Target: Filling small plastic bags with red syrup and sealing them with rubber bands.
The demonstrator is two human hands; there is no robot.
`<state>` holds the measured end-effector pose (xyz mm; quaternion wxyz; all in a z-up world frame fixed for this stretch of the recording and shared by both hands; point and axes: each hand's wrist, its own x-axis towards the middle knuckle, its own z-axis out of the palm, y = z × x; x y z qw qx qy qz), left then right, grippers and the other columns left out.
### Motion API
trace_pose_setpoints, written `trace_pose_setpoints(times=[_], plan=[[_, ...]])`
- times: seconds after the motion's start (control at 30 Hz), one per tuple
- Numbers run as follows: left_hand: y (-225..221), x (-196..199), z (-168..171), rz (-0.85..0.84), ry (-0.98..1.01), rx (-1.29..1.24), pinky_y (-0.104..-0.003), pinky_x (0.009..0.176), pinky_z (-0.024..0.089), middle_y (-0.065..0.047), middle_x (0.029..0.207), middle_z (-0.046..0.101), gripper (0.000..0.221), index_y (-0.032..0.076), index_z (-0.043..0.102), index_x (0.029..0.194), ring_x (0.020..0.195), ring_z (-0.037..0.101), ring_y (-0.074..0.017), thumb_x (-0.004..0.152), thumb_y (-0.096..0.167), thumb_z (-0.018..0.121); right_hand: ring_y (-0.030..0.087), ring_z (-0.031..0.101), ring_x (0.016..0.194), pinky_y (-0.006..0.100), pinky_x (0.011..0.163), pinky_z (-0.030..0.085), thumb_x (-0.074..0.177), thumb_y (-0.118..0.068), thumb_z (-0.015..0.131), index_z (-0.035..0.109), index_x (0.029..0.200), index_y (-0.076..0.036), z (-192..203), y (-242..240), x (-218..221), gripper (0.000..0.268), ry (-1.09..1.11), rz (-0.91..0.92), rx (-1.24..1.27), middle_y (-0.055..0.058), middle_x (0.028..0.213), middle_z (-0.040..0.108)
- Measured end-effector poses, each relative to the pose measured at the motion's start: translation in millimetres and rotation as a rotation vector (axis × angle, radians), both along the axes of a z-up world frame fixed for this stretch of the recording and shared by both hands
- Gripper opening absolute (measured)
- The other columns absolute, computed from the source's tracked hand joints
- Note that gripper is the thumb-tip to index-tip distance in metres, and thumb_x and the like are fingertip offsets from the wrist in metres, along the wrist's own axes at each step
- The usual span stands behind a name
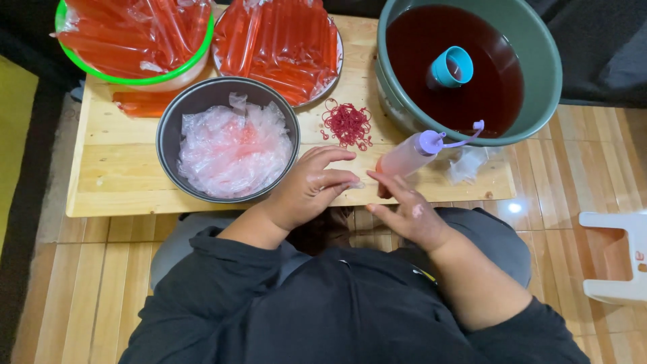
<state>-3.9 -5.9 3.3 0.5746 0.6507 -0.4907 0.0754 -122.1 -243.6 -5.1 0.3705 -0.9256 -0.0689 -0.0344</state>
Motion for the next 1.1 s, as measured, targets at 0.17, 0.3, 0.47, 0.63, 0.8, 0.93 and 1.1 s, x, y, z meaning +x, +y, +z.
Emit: trace_pose_setpoints(times=[0.17,0.3,0.47,0.63,0.8,0.93,1.1], plan=[[-12.0,-11.2,-17.6,0.059,-0.027,-0.071,-0.053,0.105,0.047,-0.013,0.127,0.067,0.014,0.014,0.078,0.109,0.124,0.061,-0.0404,0.096,0.016,0.072,0.021,0.066,0.084,0.036,0.081,0.056,0.088,-0.021,0.082,0.071,0.116,-0.012,2.2,39.5,23.3,0.031,-0.105,0.041,0.269,0.005,0.087,0.064],[-2.7,-9.4,-9.2,0.067,0.064,-0.001,-0.054,0.109,0.045,-0.016,0.134,0.062,0.035,0.008,0.063,0.136,0.130,0.057,-0.0414,0.107,0.024,0.052,0.017,0.061,0.073,0.035,0.074,0.053,0.093,-0.012,0.078,0.080,0.099,-0.007,3.6,44.8,29.9,0.008,-0.108,0.017,0.374,0.006,0.077,0.062],[9.5,-3.5,-13.8,0.083,0.210,0.261,-0.053,0.106,0.045,-0.017,0.123,0.067,0.040,0.005,0.058,0.139,0.122,0.061,-0.0406,0.102,0.020,0.052,0.013,0.064,0.079,0.031,0.079,0.053,0.093,-0.011,0.075,0.080,0.109,-0.010,20.2,44.1,39.9,0.017,-0.058,-0.044,0.398,0.005,0.079,0.071],[-2.1,-13.2,-16.4,0.123,0.174,0.524,-0.051,0.104,0.045,-0.015,0.122,0.069,0.057,0.009,0.054,0.142,0.126,0.060,-0.0363,0.089,0.028,0.064,0.019,0.075,0.093,0.036,0.087,0.055,0.092,-0.016,0.078,0.074,0.107,-0.015,20.2,55.2,49.2,0.016,-0.012,-0.111,0.266,0.004,0.093,0.080],[-3.6,-14.1,-28.7,0.108,0.328,0.415,-0.044,0.112,0.038,-0.008,0.111,0.070,0.028,0.011,0.063,0.119,0.123,0.060,-0.0312,0.093,0.011,0.053,0.034,0.067,0.070,0.042,0.066,0.056,0.087,-0.009,0.078,0.072,0.095,-0.010,32.4,66.7,58.5,0.010,-0.361,0.156,-0.037,0.011,0.071,0.065],[-0.7,-7.5,-34.3,0.123,0.351,0.489,-0.044,0.117,0.034,-0.007,0.109,0.071,0.020,0.016,0.068,0.110,0.125,0.059,-0.0295,0.100,0.019,0.051,0.016,0.063,0.072,0.033,0.073,0.056,0.091,-0.010,0.076,0.073,0.111,-0.010,38.7,55.9,65.2,0.021,-0.216,0.033,0.354,0.003,0.075,0.069],[14.0,-11.0,4.1,0.096,0.329,0.609,-0.052,0.121,0.023,0.000,0.097,0.072,0.026,0.016,0.067,0.095,0.119,0.062,-0.0207,0.104,0.027,0.045,0.014,0.061,0.074,0.026,0.073,0.049,0.099,-0.023,0.062,0.068,0.108,-0.012,-11.3,24.3,103.1,0.016,-0.101,-0.485,0.717,0.006,0.075,0.063]])
